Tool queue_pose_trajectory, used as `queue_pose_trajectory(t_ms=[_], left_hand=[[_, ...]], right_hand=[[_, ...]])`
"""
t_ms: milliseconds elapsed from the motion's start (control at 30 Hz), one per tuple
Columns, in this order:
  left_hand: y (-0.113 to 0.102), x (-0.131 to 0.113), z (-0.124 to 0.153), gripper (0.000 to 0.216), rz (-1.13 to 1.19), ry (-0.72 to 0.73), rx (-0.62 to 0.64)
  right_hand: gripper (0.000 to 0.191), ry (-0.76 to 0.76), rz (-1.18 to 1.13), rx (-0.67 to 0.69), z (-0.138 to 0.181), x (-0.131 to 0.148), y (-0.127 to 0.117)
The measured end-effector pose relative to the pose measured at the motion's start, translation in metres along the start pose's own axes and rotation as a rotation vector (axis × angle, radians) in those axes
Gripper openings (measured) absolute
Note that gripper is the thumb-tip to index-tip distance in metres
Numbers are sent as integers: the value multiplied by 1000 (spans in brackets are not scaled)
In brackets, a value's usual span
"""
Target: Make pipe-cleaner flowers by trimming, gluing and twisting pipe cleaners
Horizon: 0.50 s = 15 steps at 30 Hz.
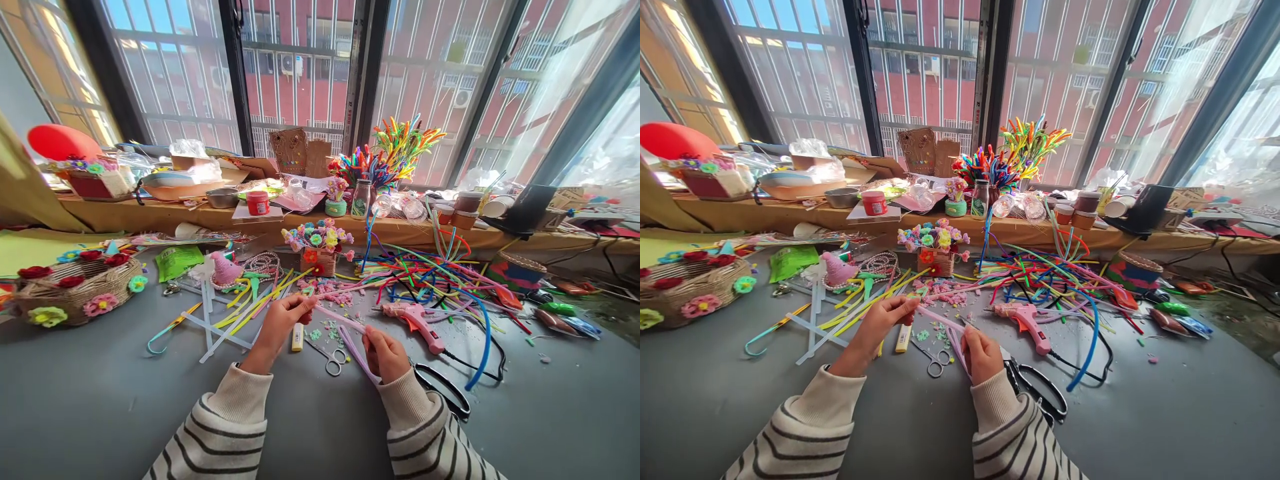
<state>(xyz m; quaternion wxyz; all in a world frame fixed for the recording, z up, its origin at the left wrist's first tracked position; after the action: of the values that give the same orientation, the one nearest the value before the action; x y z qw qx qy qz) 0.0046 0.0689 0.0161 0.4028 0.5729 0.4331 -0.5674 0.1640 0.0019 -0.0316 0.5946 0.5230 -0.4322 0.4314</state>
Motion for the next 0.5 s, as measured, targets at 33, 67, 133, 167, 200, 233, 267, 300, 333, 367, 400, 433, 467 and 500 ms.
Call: queue_pose_trajectory(t_ms=[33,67,133,167,200,233,267,300,333,367,400,433,467,500], left_hand=[[0,1,0,21,18,-30,4],[1,2,0,22,42,-55,10],[0,3,0,23,111,-87,9],[-1,3,0,22,155,-95,-3],[-4,3,-1,22,201,-95,-26],[-7,4,-1,22,247,-91,-60],[-10,5,-1,22,288,-83,-100],[-13,5,-2,22,322,-72,-135],[-15,6,-3,21,344,-59,-161],[-17,7,-3,21,355,-48,-176],[-18,8,-4,21,359,-38,-183],[-18,9,-5,21,358,-30,-180],[-18,9,-5,22,356,-22,-172],[-17,9,-6,22,354,-16,-164]], right_hand=[[43,-24,11,-30,-1,2,-3],[43,-44,19,-56,-1,5,-6],[42,-77,41,-95,0,14,-14],[41,-91,72,-108,2,19,-18],[40,-111,130,-111,6,25,-23],[38,-142,242,-110,10,32,-28],[34,-177,424,-104,16,38,-33],[27,-207,648,-102,23,43,-37],[21,-224,866,-99,31,46,-43],[14,-219,1063,-98,39,46,-49],[9,-200,1233,-115,46,44,-57],[14,-169,1380,-141,53,42,-66],[21,-110,1502,-154,59,37,-75],[25,-27,1602,-133,62,31,-84]])
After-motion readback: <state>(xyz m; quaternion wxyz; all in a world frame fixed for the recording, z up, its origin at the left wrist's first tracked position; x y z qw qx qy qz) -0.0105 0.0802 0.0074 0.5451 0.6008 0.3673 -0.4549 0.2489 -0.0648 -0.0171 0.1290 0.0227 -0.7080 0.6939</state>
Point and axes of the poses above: each hand's wrist, its own z-axis away from the middle knuckle, its own y-axis out of the palm, x = y × z, the point moved 5 cm from there along -z, towards the middle knuckle, and after that the axes turned 6 degrees about x, right-handed, at the moved point
